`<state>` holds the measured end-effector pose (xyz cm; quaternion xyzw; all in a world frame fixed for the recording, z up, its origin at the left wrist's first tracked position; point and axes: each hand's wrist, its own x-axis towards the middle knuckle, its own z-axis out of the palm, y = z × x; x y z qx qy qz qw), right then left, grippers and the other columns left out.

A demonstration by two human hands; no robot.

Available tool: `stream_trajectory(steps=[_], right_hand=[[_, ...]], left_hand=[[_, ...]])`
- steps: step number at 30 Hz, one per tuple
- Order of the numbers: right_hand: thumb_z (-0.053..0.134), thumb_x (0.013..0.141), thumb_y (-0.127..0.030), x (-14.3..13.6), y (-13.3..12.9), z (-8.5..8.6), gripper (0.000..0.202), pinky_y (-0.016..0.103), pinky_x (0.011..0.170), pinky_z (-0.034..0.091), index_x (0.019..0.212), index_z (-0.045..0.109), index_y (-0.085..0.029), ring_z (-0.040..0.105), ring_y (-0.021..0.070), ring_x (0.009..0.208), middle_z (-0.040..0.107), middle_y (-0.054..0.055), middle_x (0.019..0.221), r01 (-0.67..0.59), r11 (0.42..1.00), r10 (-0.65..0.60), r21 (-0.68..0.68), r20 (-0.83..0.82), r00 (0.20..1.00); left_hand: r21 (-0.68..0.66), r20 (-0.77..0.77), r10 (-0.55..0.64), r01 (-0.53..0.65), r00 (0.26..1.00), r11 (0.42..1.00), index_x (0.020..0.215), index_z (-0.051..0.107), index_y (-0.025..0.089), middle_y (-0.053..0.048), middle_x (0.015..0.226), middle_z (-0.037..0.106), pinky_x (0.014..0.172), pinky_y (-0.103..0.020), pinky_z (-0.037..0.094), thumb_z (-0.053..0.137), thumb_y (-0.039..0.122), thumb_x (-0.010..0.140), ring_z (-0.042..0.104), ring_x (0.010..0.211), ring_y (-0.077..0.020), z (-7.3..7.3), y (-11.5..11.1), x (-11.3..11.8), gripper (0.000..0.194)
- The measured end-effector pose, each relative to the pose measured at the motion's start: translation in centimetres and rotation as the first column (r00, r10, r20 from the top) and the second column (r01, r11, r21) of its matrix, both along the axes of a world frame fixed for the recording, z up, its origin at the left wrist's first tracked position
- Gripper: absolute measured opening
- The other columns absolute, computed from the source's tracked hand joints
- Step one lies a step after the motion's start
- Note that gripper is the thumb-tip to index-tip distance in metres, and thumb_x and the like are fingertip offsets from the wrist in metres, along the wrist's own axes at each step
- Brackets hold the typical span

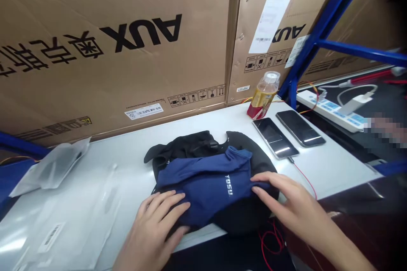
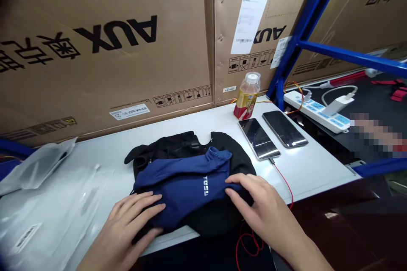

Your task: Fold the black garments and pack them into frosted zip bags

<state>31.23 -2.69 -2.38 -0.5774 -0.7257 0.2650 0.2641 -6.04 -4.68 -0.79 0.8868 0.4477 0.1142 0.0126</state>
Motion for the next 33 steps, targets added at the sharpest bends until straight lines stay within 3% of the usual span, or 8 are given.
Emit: stream_trajectory(steps=[4,7,10,13,17,22,29,33], right_hand=[[0.053,0.102,-0.056,-1.1,0.5,-0.1,0.027,0.033,0.052,0.052,0.113,0.064,-0.033,0.064,0.0219,0.057,0.068,-0.002,0.072,0.121,0.987,-0.118,-0.105,0.041,0.992],[0.053,0.102,-0.053,-2.2,0.9,0.2,0.023,0.033,0.048,0.044,0.109,0.062,-0.033,0.060,0.0236,0.050,0.054,-0.006,0.054,0.185,0.978,-0.172,-0.094,0.128,0.977],[0.053,0.102,-0.051,-3.0,1.4,0.6,0.020,0.033,0.048,0.041,0.107,0.061,-0.033,0.060,0.0242,0.050,0.053,-0.005,0.053,0.227,0.972,-0.215,-0.058,0.162,0.963],[0.053,0.102,-0.051,-3.2,1.7,1.0,0.021,0.033,0.050,0.041,0.102,0.061,-0.032,0.061,0.0231,0.051,0.059,-0.004,0.059,0.243,0.970,-0.235,-0.030,0.167,0.958],[0.054,0.102,-0.047,-3.3,1.8,0.8,0.019,0.033,0.058,0.043,0.099,0.061,-0.030,0.068,0.0241,0.064,0.072,-0.001,0.081,0.256,0.967,-0.248,-0.008,0.223,0.943],[0.053,0.103,-0.050,-3.0,1.7,-0.2,0.022,0.033,0.062,0.043,0.102,0.062,-0.030,0.070,0.0249,0.071,0.072,-0.001,0.082,0.264,0.963,-0.244,-0.055,0.239,0.940],[0.058,0.102,-0.051,-2.6,1.8,0.2,0.022,0.033,0.064,0.044,0.102,0.063,-0.030,0.065,0.0209,0.067,0.069,-0.002,0.082,0.230,0.972,-0.222,-0.040,0.145,0.964],[0.057,0.104,-0.048,-3.0,2.3,1.4,0.021,0.035,0.070,0.048,0.107,0.064,-0.028,0.065,0.0217,0.077,0.068,0.001,0.094,0.281,0.957,-0.285,0.067,0.056,0.957]], left_hand=[[-0.045,0.143,0.109,-0.104,0.984,0.994,0.122,0.072,0.033,-0.001,0.117,0.079,0.094,-0.040,0.057,0.053,0.026,0.102,0.072,0.110,-0.0259,0.6,0.9,0.8,0.028],[-0.111,0.178,0.308,-0.292,0.935,0.950,0.116,0.070,0.029,-0.003,0.100,0.078,0.079,-0.038,0.057,0.049,0.030,0.103,0.072,0.092,-0.0254,1.2,2.5,1.7,0.025],[-0.045,0.162,0.382,-0.380,0.910,0.924,0.120,0.066,0.025,-0.006,0.103,0.075,0.081,-0.042,0.052,0.043,0.023,0.101,0.069,0.094,-0.0276,1.2,3.5,3.7,0.030],[0.029,0.183,0.312,-0.322,0.932,0.946,0.132,0.061,0.025,-0.009,0.120,0.070,0.091,-0.048,0.048,0.051,0.028,0.100,0.064,0.108,-0.0311,0.8,3.0,6.3,0.034],[-0.065,0.187,0.291,-0.284,0.938,0.957,0.117,0.065,0.025,-0.008,0.119,0.069,0.094,-0.049,0.048,0.061,0.034,0.098,0.061,0.113,-0.0319,0.1,1.6,8.3,0.021],[-0.191,0.212,0.334,-0.296,0.918,0.936,0.103,0.066,0.026,-0.005,0.112,0.071,0.093,-0.042,0.051,0.046,0.013,0.094,0.063,0.111,-0.0274,0.9,1.3,5.7,0.026],[-0.160,-0.162,0.251,-0.277,0.954,0.948,0.102,0.075,0.031,-0.003,0.100,0.073,0.076,-0.043,0.050,0.047,0.016,0.097,0.067,0.089,-0.0285,4.1,3.4,3.1,0.032],[-0.230,-0.151,0.205,-0.236,0.967,0.944,0.115,0.074,0.030,-0.003,0.105,0.074,0.081,-0.043,0.053,0.051,0.032,0.105,0.068,0.095,-0.0276,5.1,6.1,2.8,0.024]])
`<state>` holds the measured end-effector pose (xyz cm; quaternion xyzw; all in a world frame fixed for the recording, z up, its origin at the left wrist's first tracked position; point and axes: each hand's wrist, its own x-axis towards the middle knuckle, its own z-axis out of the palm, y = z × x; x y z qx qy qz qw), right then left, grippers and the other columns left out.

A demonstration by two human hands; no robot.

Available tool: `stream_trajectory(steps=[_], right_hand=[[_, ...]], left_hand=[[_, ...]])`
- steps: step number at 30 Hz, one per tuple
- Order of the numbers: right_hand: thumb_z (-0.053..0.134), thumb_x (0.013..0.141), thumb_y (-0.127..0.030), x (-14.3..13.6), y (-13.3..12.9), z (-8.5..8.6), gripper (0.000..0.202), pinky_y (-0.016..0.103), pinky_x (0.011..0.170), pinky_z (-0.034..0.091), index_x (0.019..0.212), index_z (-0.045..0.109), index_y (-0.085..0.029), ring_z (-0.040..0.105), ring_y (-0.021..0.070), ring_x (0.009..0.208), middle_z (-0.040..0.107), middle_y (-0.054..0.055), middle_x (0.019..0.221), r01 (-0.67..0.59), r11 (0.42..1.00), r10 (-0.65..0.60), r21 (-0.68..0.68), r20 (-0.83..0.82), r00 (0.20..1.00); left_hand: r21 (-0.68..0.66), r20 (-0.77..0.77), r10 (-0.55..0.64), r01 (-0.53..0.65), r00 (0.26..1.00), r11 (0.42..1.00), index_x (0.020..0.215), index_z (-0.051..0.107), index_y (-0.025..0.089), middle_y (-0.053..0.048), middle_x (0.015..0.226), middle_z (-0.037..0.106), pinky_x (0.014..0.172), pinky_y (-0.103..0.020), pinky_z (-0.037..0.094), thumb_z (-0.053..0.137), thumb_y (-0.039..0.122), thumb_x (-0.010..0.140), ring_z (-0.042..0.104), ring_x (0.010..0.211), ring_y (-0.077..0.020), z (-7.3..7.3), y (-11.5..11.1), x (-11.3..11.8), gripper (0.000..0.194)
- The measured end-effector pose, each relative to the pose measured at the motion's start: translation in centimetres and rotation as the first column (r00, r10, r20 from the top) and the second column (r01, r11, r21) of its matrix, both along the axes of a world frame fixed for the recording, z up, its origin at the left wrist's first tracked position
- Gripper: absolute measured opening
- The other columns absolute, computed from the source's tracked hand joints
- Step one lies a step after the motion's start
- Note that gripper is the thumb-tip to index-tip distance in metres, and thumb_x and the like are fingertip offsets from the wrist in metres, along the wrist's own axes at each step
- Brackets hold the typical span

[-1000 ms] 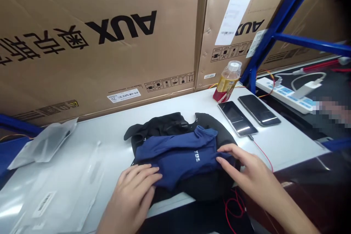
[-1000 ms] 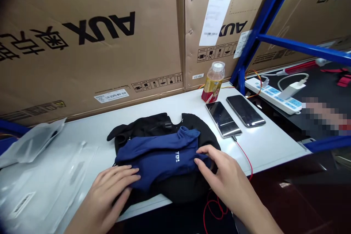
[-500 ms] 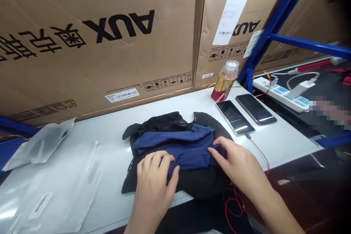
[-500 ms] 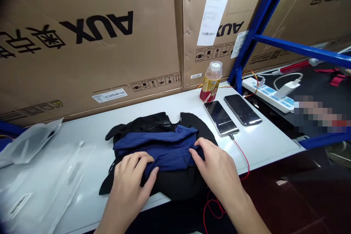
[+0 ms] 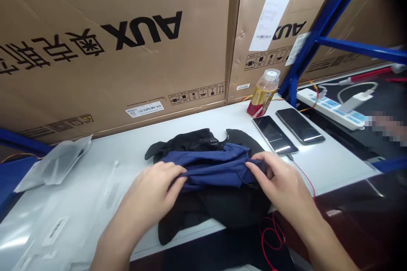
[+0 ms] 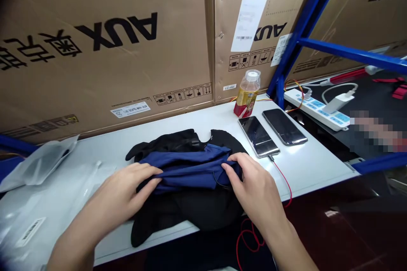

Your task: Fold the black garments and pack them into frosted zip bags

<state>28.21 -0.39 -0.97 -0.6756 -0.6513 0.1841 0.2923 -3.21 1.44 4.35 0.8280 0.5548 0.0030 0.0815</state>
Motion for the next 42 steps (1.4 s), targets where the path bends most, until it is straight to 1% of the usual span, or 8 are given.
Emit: stream_trajectory(steps=[6,11,15,20,25,31,36,42], right_hand=[[0.064,0.101,-0.039,-1.2,0.1,-0.3,0.036,0.046,0.101,0.051,0.135,0.059,-0.028,0.060,0.0302,0.120,0.062,0.010,0.125,-0.040,0.968,0.034,0.247,0.025,0.999],[0.062,0.102,-0.034,-2.1,-0.7,0.2,0.041,0.052,0.114,0.045,0.143,0.056,-0.029,0.052,0.0321,0.137,0.055,0.012,0.147,-0.183,0.895,0.143,0.408,0.126,0.982],[0.064,0.101,-0.041,-1.3,1.1,-0.3,0.073,0.063,0.117,0.039,0.165,0.033,-0.026,0.032,0.0398,0.154,0.041,0.012,0.168,-0.417,0.877,0.320,0.238,0.358,0.877],[0.061,0.104,-0.038,-0.2,2.6,-2.8,0.042,0.056,0.112,0.046,0.146,0.060,-0.029,0.048,0.0345,0.146,0.069,0.006,0.143,-0.525,0.845,0.455,0.104,0.377,0.807],[0.059,0.105,-0.043,0.0,1.6,-2.8,0.043,0.056,0.112,0.046,0.145,0.060,-0.030,0.047,0.0346,0.144,0.062,0.007,0.150,-0.446,0.875,0.372,0.190,0.326,0.869],[0.059,0.097,-0.066,-0.4,0.4,-2.6,0.054,0.058,0.092,0.053,0.128,0.068,-0.022,0.058,0.0386,0.114,0.063,0.016,0.123,0.049,0.972,-0.110,0.228,0.266,0.958],[0.063,0.097,-0.059,-1.7,0.7,-3.4,0.042,0.057,0.089,0.051,0.114,0.068,-0.021,0.055,0.0396,0.115,0.059,0.017,0.125,0.002,0.978,-0.070,0.210,0.317,0.946],[0.056,0.101,-0.038,-3.6,-0.2,-1.4,0.015,0.044,0.084,0.052,0.106,0.060,-0.024,0.064,0.0291,0.099,0.068,0.009,0.107,-0.042,0.981,0.020,0.187,0.116,0.993]], left_hand=[[0.314,0.107,-0.062,0.025,0.992,0.949,0.145,0.059,0.030,-0.009,0.136,0.065,0.096,-0.048,0.052,0.059,0.033,0.103,0.062,0.120,-0.0321,-0.9,-1.3,1.9,0.042],[0.415,0.070,-0.143,0.102,0.987,0.904,0.161,0.041,0.026,-0.012,0.168,0.040,0.122,-0.060,0.030,0.057,0.032,0.105,0.034,0.155,-0.0388,-2.1,-1.7,3.9,0.059],[0.283,0.109,-0.152,0.115,0.982,0.952,0.153,0.049,0.025,-0.009,0.134,0.071,0.118,-0.061,0.036,0.055,0.037,0.108,0.063,0.125,-0.0312,-3.9,-0.1,2.7,0.047],[0.193,0.190,-0.127,0.090,0.973,0.977,0.128,0.069,0.028,-0.006,0.110,0.070,0.091,-0.047,0.054,0.053,0.034,0.109,0.065,0.101,-0.0258,-5.7,-0.4,1.8,0.026],[0.296,0.156,-0.211,0.158,0.965,0.942,0.137,0.067,0.027,-0.010,0.148,0.060,0.112,-0.060,0.047,0.051,0.030,0.108,0.052,0.139,-0.0339,-5.0,-1.1,1.9,0.033],[0.317,0.092,-0.290,0.248,0.953,0.915,0.149,0.059,0.024,-0.005,0.153,0.062,0.126,-0.056,0.038,0.050,0.020,0.107,0.051,0.147,-0.0278,-4.3,-0.4,3.6,0.042],[0.211,0.167,-0.268,0.231,0.949,0.950,0.143,0.065,0.027,-0.003,0.148,0.066,0.119,-0.049,0.050,0.049,0.015,0.107,0.061,0.140,-0.0243,-6.1,0.0,4.7,0.041],[0.202,0.171,-0.263,0.227,0.950,0.953,0.149,0.059,0.027,-0.003,0.154,0.062,0.125,-0.052,0.042,0.048,0.023,0.110,0.055,0.146,-0.0235,-6.0,-0.4,3.8,0.041]])
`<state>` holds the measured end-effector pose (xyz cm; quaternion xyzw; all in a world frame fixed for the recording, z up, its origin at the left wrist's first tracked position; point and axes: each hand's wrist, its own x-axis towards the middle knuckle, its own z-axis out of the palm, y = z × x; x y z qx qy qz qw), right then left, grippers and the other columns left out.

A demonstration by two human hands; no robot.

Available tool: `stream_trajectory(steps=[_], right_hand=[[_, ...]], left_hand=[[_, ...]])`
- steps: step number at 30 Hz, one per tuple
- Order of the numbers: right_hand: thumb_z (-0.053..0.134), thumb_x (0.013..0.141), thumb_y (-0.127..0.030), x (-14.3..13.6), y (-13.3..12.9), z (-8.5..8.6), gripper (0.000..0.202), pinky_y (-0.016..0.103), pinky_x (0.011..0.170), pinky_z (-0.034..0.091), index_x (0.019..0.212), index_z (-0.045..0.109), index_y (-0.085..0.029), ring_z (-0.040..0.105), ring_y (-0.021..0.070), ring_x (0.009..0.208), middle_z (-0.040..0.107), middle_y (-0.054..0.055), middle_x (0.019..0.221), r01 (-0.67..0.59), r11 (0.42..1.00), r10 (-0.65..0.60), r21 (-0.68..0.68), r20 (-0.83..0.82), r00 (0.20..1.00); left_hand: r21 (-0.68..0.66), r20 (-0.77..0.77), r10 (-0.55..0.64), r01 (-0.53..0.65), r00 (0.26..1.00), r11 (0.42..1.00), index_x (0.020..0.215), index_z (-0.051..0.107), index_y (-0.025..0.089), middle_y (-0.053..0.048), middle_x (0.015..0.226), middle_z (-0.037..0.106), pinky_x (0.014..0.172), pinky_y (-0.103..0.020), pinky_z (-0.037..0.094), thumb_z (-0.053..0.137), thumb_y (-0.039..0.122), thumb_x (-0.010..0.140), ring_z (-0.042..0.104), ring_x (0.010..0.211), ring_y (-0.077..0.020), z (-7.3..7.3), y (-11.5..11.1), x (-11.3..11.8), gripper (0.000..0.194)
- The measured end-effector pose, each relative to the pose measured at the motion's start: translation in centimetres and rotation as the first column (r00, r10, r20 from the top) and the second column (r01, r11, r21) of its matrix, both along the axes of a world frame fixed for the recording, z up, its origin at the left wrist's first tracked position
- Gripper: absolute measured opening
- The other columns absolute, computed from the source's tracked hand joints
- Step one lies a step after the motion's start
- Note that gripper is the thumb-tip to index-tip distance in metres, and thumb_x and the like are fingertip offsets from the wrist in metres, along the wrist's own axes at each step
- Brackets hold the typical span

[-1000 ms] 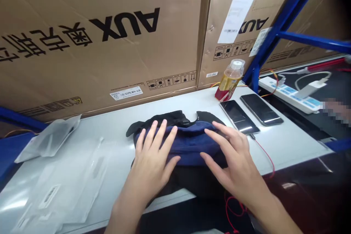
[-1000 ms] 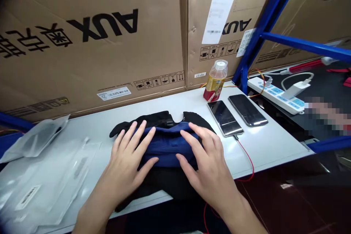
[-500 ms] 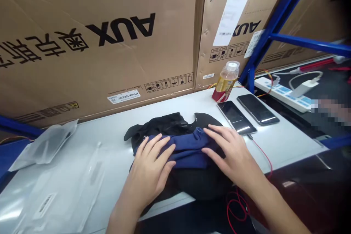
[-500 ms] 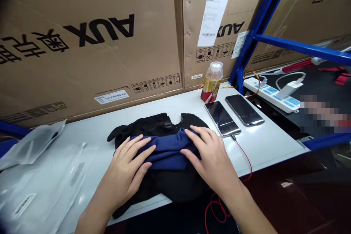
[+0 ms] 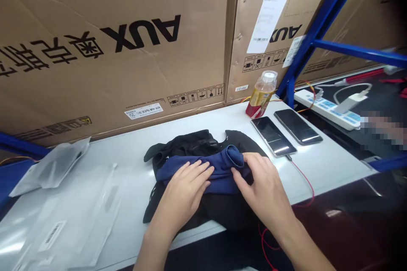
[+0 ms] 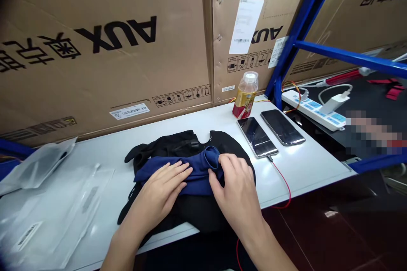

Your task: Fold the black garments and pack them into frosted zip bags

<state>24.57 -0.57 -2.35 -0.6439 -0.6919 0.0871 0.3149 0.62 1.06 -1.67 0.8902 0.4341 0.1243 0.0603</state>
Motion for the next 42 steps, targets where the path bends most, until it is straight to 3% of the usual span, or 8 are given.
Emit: stream_trajectory(steps=[4,9,12,18,24,33,39,42], right_hand=[[0.054,0.102,-0.038,-0.6,-0.2,0.2,0.013,0.037,0.068,0.052,0.099,0.054,-0.025,0.069,0.0257,0.079,0.069,0.003,0.086,0.057,0.985,-0.074,-0.161,-0.101,0.992],[0.058,0.099,-0.039,-0.3,0.5,0.0,0.055,0.046,0.088,0.059,0.147,0.042,-0.019,0.074,0.0333,0.111,0.072,0.016,0.129,0.088,0.983,-0.115,-0.163,-0.164,0.980],[0.059,0.099,-0.039,-0.7,0.9,0.7,0.070,0.049,0.094,0.059,0.161,0.032,-0.020,0.072,0.0347,0.118,0.071,0.016,0.132,0.035,0.984,-0.067,-0.174,-0.179,0.982],[0.057,0.097,-0.026,-1.8,1.5,1.0,0.045,0.051,0.104,0.056,0.142,0.061,-0.026,0.065,0.0305,0.123,0.066,0.012,0.131,-0.056,0.996,0.039,-0.068,-0.239,0.970],[0.047,0.100,-0.018,-2.3,1.0,0.3,0.055,0.049,0.112,0.053,0.154,0.045,-0.026,0.048,0.0285,0.147,0.041,0.014,0.162,-0.029,1.000,0.031,0.011,-0.301,0.953],[0.055,0.101,-0.031,-2.5,1.6,-0.4,0.070,0.056,0.103,0.056,0.164,0.026,-0.020,0.056,0.0392,0.138,0.045,0.021,0.159,0.031,0.999,-0.033,-0.041,-0.037,0.999],[0.060,0.100,-0.029,-1.7,1.6,-0.5,0.034,0.051,0.091,0.058,0.132,0.058,-0.020,0.067,0.0345,0.106,0.068,0.014,0.116,0.030,0.999,-0.028,-0.028,0.058,0.998],[0.054,0.098,-0.016,-2.9,0.8,-0.5,0.026,0.048,0.092,0.058,0.122,0.063,-0.022,0.068,0.0317,0.109,0.067,0.013,0.122,-0.005,1.000,0.004,0.023,0.014,1.000]], left_hand=[[0.012,-0.081,0.054,-0.053,0.995,0.999,0.158,0.048,0.029,-0.003,0.162,0.052,0.128,-0.064,0.031,0.046,0.029,0.110,0.044,0.154,-0.0280,0.1,-0.4,-1.2,0.048],[-0.009,-0.114,0.065,-0.067,0.991,0.998,0.161,0.043,0.031,-0.004,0.164,0.049,0.126,-0.064,0.033,0.046,0.030,0.110,0.043,0.154,-0.0294,-0.6,-0.7,-1.3,0.051],[-0.008,-0.127,0.074,-0.075,0.989,0.997,0.160,0.045,0.030,-0.005,0.164,0.049,0.124,-0.066,0.036,0.045,0.030,0.110,0.045,0.153,-0.0312,-0.5,-0.8,-0.9,0.050],[0.011,-0.114,0.078,-0.077,0.990,0.997,0.160,0.046,0.030,-0.005,0.162,0.051,0.124,-0.064,0.036,0.046,0.030,0.110,0.046,0.152,-0.0309,-0.4,-0.9,-0.9,0.050],[0.012,-0.090,0.078,-0.077,0.993,0.997,0.160,0.046,0.029,-0.005,0.163,0.051,0.124,-0.065,0.035,0.045,0.029,0.110,0.047,0.152,-0.0312,-0.8,-1.0,-0.9,0.050],[-0.012,-0.083,0.090,-0.091,0.992,0.996,0.163,0.039,0.030,-0.004,0.166,0.046,0.127,-0.060,0.035,0.044,0.032,0.111,0.041,0.156,-0.0274,-0.8,-1.5,-1.6,0.052],[0.024,-0.100,0.090,-0.088,0.991,0.996,0.163,0.040,0.028,-0.006,0.165,0.047,0.126,-0.061,0.036,0.044,0.029,0.110,0.041,0.156,-0.0292,-1.1,-1.6,-1.6,0.054],[0.033,-0.116,0.092,-0.089,0.989,0.996,0.162,0.043,0.025,-0.007,0.165,0.048,0.124,-0.062,0.038,0.044,0.030,0.110,0.042,0.155,-0.0309,-1.4,-1.6,-1.2,0.053]])
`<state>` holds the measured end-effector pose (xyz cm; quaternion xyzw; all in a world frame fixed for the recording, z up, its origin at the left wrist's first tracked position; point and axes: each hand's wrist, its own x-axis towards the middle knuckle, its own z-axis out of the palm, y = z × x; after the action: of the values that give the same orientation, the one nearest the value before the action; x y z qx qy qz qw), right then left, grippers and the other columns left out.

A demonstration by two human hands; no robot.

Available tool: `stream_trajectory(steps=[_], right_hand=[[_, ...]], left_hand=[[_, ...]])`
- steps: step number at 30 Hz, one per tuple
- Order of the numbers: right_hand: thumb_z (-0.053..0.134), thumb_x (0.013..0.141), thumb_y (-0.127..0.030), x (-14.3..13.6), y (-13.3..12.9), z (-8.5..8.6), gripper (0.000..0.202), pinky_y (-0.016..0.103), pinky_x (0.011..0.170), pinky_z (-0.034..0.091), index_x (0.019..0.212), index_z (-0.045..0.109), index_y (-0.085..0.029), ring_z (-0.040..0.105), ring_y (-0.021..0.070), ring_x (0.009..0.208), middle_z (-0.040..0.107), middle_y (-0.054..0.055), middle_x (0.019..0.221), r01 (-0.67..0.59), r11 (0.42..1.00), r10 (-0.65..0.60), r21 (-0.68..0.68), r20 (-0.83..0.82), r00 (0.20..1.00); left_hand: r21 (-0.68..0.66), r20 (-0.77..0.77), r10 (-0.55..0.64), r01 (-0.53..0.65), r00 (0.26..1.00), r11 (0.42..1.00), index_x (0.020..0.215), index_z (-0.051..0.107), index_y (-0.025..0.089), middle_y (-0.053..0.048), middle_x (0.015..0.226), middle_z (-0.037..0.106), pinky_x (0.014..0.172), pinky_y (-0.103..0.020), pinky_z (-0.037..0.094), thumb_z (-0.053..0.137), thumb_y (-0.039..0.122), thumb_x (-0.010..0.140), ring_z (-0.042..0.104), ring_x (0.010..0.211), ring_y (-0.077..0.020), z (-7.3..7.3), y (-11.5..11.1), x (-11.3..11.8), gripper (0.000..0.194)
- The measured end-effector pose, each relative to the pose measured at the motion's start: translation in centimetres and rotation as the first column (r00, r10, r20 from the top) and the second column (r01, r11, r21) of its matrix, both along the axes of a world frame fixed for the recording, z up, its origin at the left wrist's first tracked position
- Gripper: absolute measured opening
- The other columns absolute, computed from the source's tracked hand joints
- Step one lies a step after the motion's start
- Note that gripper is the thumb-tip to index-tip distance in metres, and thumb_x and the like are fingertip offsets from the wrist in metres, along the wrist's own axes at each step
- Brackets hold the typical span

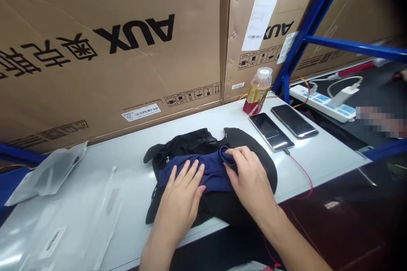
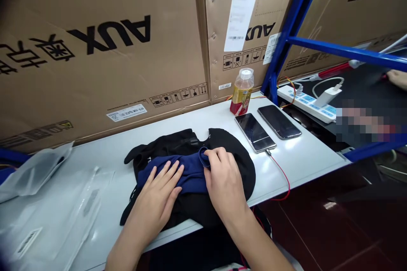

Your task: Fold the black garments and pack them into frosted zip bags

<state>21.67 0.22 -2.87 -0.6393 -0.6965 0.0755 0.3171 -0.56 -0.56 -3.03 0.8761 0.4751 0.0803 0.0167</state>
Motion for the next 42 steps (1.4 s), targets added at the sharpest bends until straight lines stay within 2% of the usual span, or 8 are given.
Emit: stream_trajectory(steps=[6,12,16,21,25,29,34,42], right_hand=[[0.043,0.095,-0.005,-0.3,-0.7,0.1,0.045,0.043,0.098,0.061,0.130,0.062,-0.025,0.070,0.0265,0.121,0.064,0.009,0.141,-0.078,0.997,0.079,0.010,-0.123,0.989],[0.048,0.098,-0.009,-4.0,2.2,6.4,0.045,0.043,0.076,0.064,0.140,0.061,-0.018,0.077,0.0322,0.096,0.066,0.018,0.139,-0.087,0.989,0.095,-0.115,0.065,0.993],[0.049,0.106,-0.034,-8.6,2.6,9.0,0.063,0.049,0.093,0.063,0.161,0.036,-0.007,0.071,0.0380,0.121,0.045,0.025,0.162,-0.374,0.893,0.351,-0.248,-0.134,0.927],[0.034,0.111,-0.034,-8.6,1.6,5.7,0.066,0.048,0.128,0.035,0.166,0.024,0.000,0.031,0.0307,0.159,0.027,0.021,0.171,-0.662,0.674,0.521,-0.327,-0.425,0.740],[0.036,0.109,-0.023,-6.7,1.3,3.8,0.058,0.042,0.131,0.030,0.165,0.033,-0.008,0.032,0.0218,0.159,0.033,0.012,0.171,-0.744,0.637,0.596,-0.202,-0.482,0.642],[0.032,0.108,-0.018,-5.6,2.0,3.8,0.054,0.036,0.131,0.030,0.161,0.041,-0.010,0.034,0.0170,0.158,0.043,0.008,0.167,-0.590,0.808,0.552,0.016,-0.373,0.746],[0.036,0.109,-0.020,-6.3,2.3,1.3,0.053,0.054,0.130,0.031,0.159,0.043,-0.002,0.026,0.0335,0.160,0.034,0.017,0.170,-0.586,0.802,0.594,-0.111,0.048,0.803],[0.038,0.109,-0.022,-8.0,1.3,-0.2,0.055,0.061,0.130,0.026,0.160,0.040,-0.002,0.020,0.0375,0.162,0.027,0.015,0.173,-0.559,0.826,0.562,-0.076,0.185,0.806]], left_hand=[[-0.026,0.032,0.009,-0.008,0.999,1.000,0.162,0.041,0.025,-0.006,0.166,0.046,0.126,-0.063,0.036,0.044,0.030,0.110,0.040,0.156,-0.0306,-0.1,-0.2,-0.1,0.052],[-0.193,0.319,0.101,-0.040,0.942,0.980,0.166,0.032,0.025,-0.009,0.165,0.047,0.127,-0.057,0.036,0.041,0.032,0.112,0.042,0.155,-0.0291,0.6,-0.1,-0.6,0.055],[-0.324,0.607,0.383,-0.223,0.696,0.919,0.148,0.056,0.023,-0.011,0.141,0.070,0.098,-0.045,0.062,0.038,0.037,0.112,0.069,0.127,-0.0312,1.0,-1.0,-2.5,0.043],[-0.157,0.804,0.447,-0.585,0.391,0.795,0.123,0.064,0.022,-0.009,0.130,0.070,0.109,-0.046,0.055,0.049,0.039,0.107,0.066,0.127,-0.0291,0.7,-2.4,-4.6,0.028],[-0.016,0.650,0.387,-0.498,0.653,0.867,0.149,0.052,0.026,-0.011,0.159,0.052,0.125,-0.054,0.039,0.042,0.035,0.110,0.046,0.151,-0.0304,0.7,-2.0,-3.5,0.042],[-0.088,0.326,0.330,-0.319,0.886,0.944,0.165,0.035,0.027,-0.006,0.172,0.035,0.128,-0.066,0.027,0.039,0.035,0.111,0.019,0.163,-0.0350,-0.1,-1.0,-2.6,0.055],[-0.190,0.302,0.327,-0.280,0.896,0.941,0.167,0.033,0.028,-0.003,0.171,0.038,0.129,-0.058,0.033,0.032,0.033,0.113,0.023,0.162,-0.0289,-0.4,-1.2,-4.0,0.054],[-0.121,0.106,0.266,-0.253,0.958,0.960,0.171,-0.001,0.026,-0.010,0.177,0.018,0.125,-0.066,0.034,0.039,0.035,0.111,0.014,0.163,-0.0374,-1.9,-1.9,-4.3,0.073]])
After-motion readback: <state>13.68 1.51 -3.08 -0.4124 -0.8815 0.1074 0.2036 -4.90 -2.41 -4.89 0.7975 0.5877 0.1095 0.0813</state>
